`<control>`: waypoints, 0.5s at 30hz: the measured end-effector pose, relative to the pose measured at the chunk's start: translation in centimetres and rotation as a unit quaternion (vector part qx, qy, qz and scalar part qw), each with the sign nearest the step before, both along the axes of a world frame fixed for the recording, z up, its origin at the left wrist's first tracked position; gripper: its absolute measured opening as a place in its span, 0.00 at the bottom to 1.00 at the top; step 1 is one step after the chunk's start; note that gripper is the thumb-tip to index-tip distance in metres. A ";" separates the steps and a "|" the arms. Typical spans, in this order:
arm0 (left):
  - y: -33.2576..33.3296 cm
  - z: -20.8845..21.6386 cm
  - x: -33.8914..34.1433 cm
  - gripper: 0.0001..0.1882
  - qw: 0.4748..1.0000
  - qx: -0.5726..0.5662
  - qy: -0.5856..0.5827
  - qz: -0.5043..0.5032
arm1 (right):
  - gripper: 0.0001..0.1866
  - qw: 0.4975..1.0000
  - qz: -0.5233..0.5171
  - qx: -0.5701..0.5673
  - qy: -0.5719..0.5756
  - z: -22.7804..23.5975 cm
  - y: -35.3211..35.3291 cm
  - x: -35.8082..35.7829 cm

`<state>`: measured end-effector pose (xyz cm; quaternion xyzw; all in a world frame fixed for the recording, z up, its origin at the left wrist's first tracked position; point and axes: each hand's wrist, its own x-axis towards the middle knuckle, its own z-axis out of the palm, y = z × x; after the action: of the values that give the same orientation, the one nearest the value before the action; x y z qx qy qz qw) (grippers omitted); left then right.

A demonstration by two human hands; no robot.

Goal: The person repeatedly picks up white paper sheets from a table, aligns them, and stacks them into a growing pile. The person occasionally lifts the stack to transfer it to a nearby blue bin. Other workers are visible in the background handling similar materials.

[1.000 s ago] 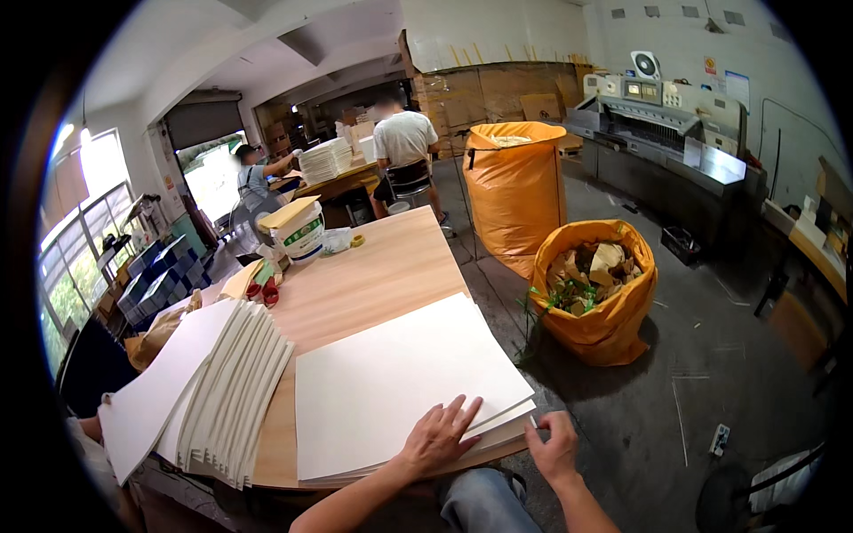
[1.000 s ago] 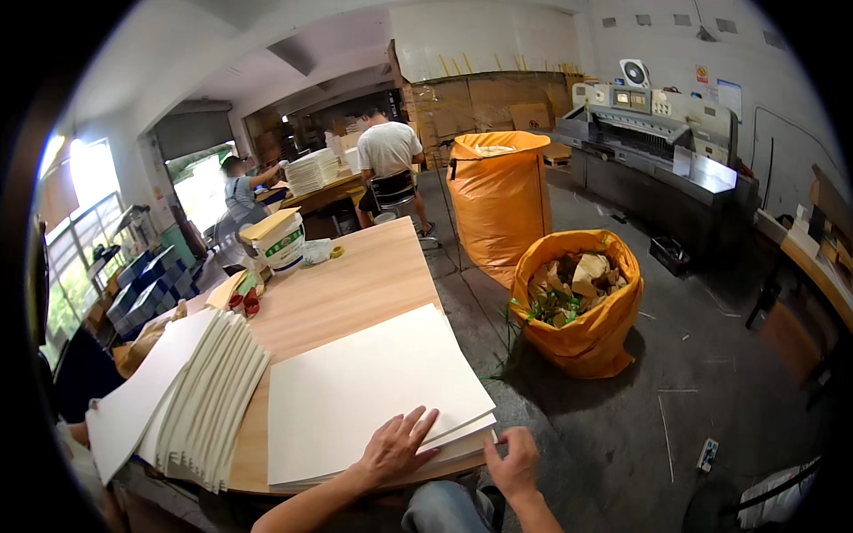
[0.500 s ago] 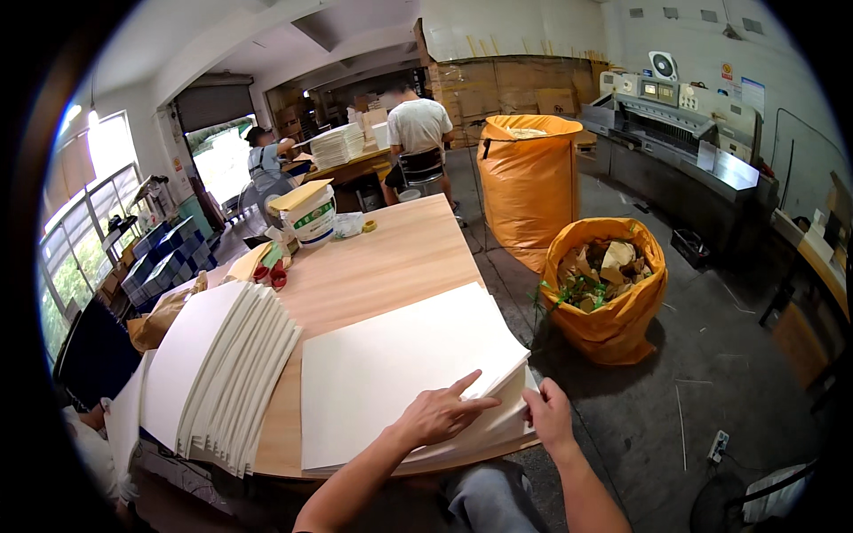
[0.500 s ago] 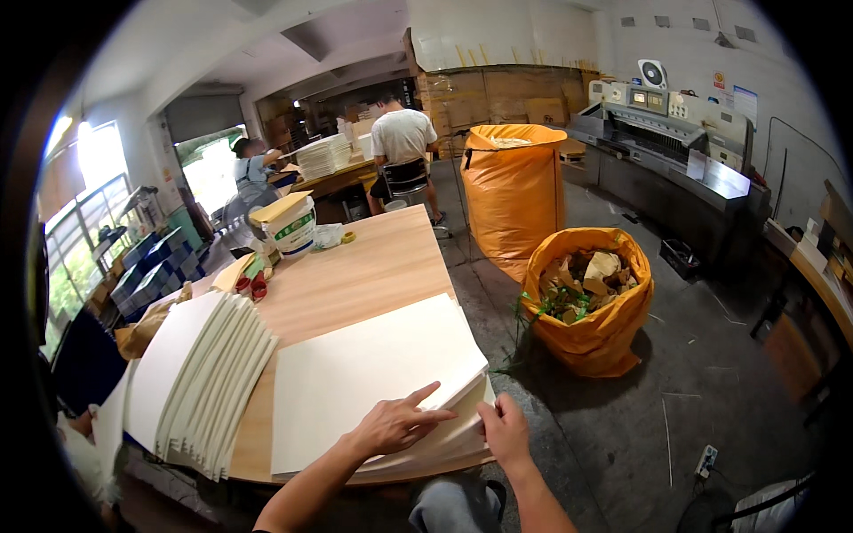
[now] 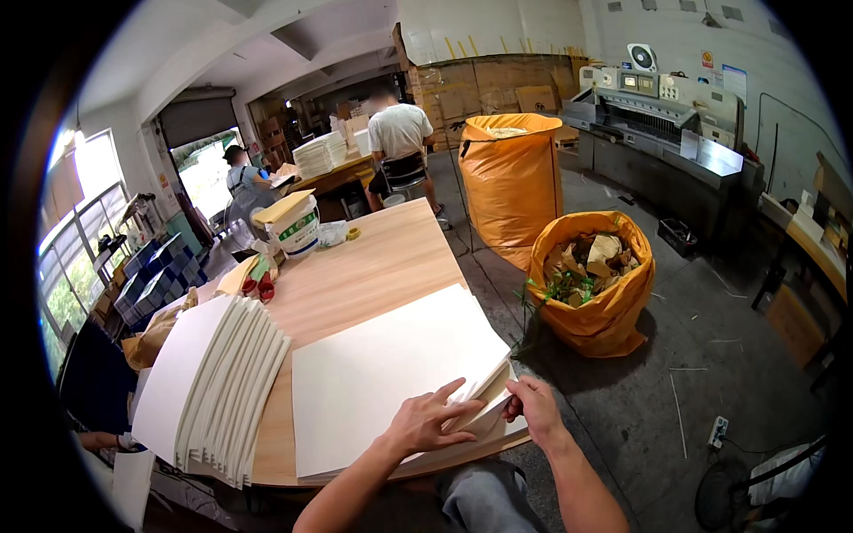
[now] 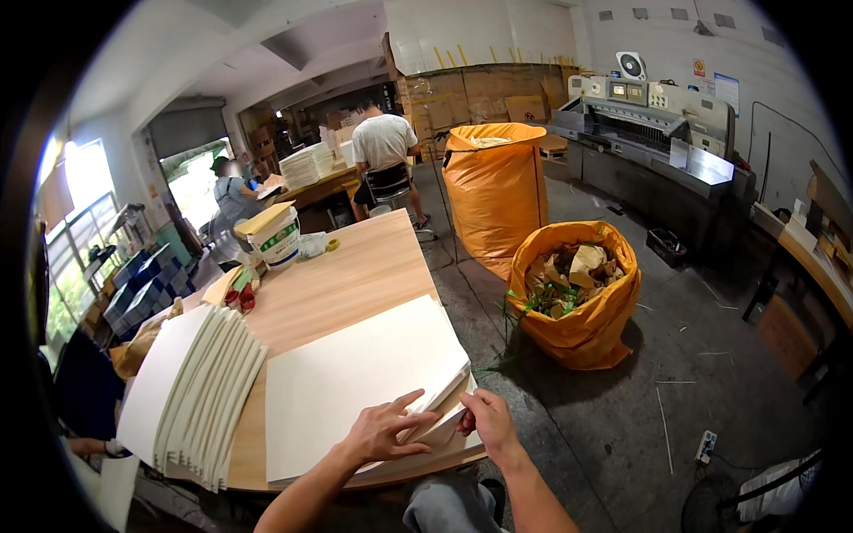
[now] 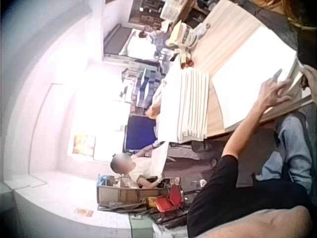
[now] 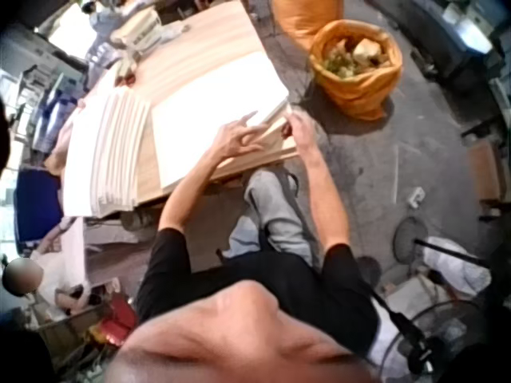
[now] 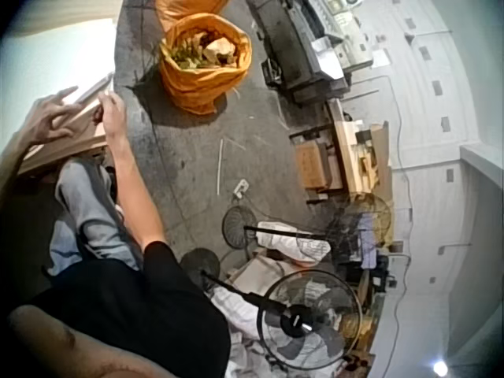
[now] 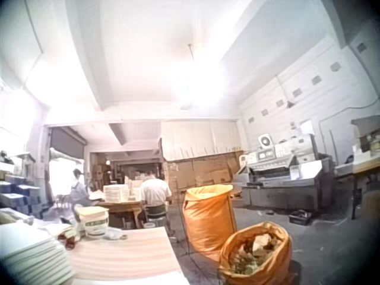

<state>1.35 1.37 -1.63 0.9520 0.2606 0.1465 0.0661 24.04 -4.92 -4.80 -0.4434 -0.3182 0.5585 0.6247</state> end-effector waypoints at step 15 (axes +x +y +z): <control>0.1 1.6 0.4 0.31 0.997 -0.058 0.054 0.026 | 0.22 0.950 -0.095 0.049 -0.293 -0.4 -0.9 -0.7</control>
<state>1.72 1.50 0.01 0.9459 0.2966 0.0814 0.1030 23.32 -5.82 -5.15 -0.5842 -0.4705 0.3257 0.5756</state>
